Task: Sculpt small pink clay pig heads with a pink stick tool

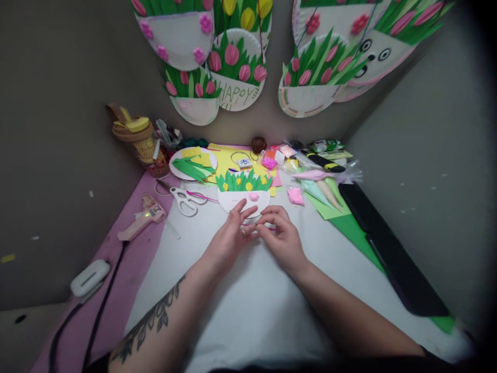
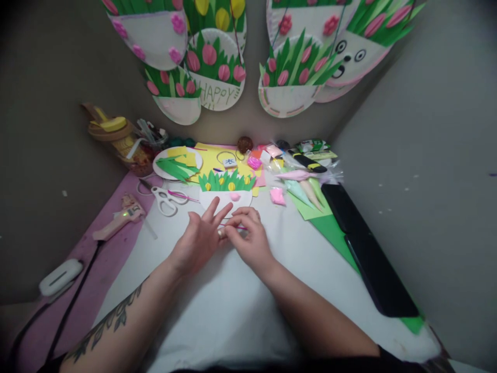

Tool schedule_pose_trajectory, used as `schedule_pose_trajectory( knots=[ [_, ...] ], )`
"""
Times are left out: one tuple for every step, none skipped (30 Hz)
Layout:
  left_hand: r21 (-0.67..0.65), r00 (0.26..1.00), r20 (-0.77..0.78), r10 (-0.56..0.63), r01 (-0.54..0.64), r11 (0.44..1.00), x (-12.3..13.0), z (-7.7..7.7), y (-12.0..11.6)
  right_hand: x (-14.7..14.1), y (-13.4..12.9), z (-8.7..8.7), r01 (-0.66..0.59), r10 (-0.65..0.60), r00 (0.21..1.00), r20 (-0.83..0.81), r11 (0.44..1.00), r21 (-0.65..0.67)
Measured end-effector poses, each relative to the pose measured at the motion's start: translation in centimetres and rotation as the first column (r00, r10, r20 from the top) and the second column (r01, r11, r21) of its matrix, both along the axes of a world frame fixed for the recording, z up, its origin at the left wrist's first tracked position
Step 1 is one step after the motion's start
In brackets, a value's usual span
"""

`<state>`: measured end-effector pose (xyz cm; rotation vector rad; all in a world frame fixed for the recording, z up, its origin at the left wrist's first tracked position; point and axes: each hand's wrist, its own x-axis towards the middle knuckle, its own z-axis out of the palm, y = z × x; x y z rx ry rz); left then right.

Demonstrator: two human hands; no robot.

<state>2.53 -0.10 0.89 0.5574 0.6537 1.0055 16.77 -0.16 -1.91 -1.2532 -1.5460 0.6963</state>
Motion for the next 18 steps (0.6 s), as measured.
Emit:
schedule_pose_trajectory(
  knots=[
    [0.002, 0.995, -0.095, 0.041, -0.041, 0.999, -0.10, -0.07, 0.13, 0.18, -0.02, 0.07, 0.009, -0.009, 1.000, -0.014, 1.000, 0.015],
    [0.012, 0.978, -0.202, 0.061, -0.059, 0.998, -0.20, -0.14, 0.26, 0.37, -0.03, 0.14, 0.013, -0.012, 1.000, -0.016, 0.999, 0.037],
    [0.028, 0.951, -0.302, 0.060, -0.054, 0.998, -0.28, -0.21, 0.38, 0.57, -0.04, 0.20, 0.012, -0.012, 1.000, -0.007, 0.998, 0.061],
    [0.046, 0.925, -0.376, 0.046, -0.031, 0.998, -0.35, -0.26, 0.47, 0.74, -0.05, 0.24, 0.006, -0.006, 1.000, 0.010, 0.997, 0.083],
    [0.064, 0.908, -0.418, 0.028, -0.001, 0.998, -0.40, -0.30, 0.53, 0.88, -0.05, 0.26, -0.004, 0.002, 1.000, 0.027, 0.995, 0.098],
    [0.080, 0.900, -0.435, 0.015, 0.022, 0.997, -0.43, -0.32, 0.56, 0.98, -0.06, 0.26, -0.012, 0.008, 0.999, 0.043, 0.994, 0.109],
    [0.095, 0.897, -0.441, 0.011, 0.034, 0.995, -0.45, -0.32, 0.58, 1.03, -0.07, 0.24, -0.017, 0.010, 0.998, 0.057, 0.993, 0.118],
    [0.106, 0.895, -0.446, 0.017, 0.034, 0.994, -0.46, -0.30, 0.58, 1.03, -0.09, 0.20, -0.019, 0.011, 0.997, 0.070, 0.992, 0.128],
    [0.116, 0.891, -0.453, 0.026, 0.029, 0.993, -0.47, -0.27, 0.59, 0.98, -0.12, 0.16, -0.020, 0.009, 0.996, 0.084, 0.990, 0.138],
    [0.123, 0.886, -0.462, 0.032, 0.028, 0.992, -0.49, -0.24, 0.60, 0.90, -0.17, 0.13, -0.021, 0.006, 0.995, 0.102, 0.989, 0.148],
    [0.128, 0.880, -0.474, 0.035, 0.029, 0.991, -0.51, -0.23, 0.62, 0.79, -0.22, 0.10, -0.022, 0.003, 0.993, 0.121, 0.987, 0.159],
    [0.132, 0.874, -0.485, 0.037, 0.032, 0.991, -0.53, -0.22, 0.64, 0.69, -0.27, 0.10, -0.023, -0.001, 0.990, 0.138, 0.985, 0.173],
    [0.136, 0.868, -0.495, 0.039, 0.033, 0.990, -0.55, -0.23, 0.66, 0.61, -0.30, 0.13, -0.024, -0.005, 0.988, 0.154, 0.982, 0.187],
    [0.139, 0.864, -0.503, 0.041, 0.034, 0.990, -0.55, -0.25, 0.68, 0.56, -0.32, 0.18, -0.026, -0.009, 0.986, 0.167, 0.979, 0.203],
    [0.142, 0.860, -0.509, 0.044, 0.034, 0.989, -0.54, -0.29, 0.69, 0.58, -0.30, 0.25, -0.029, -0.010, 0.984, 0.178, 0.976, 0.218],
    [0.144, 0.858, -0.512, 0.048, 0.030, 0.989, -0.51, -0.33, 0.71, 0.67, -0.23, 0.31, -0.032, -0.012, 0.983, 0.186, 0.973, 0.227],
    [0.142, 0.860, -0.507, 0.055, 0.021, 0.990, -0.49, -0.38, 0.73, 0.85, -0.11, 0.36, -0.031, -0.014, 0.981, 0.195, 0.973, 0.227],
    [0.133, 0.866, -0.496, 0.061, 0.006, 0.991, -0.48, -0.41, 0.78, 1.10, 0.07, 0.35, -0.028, -0.019, 0.977, 0.211, 0.976, 0.217]
  ],
)
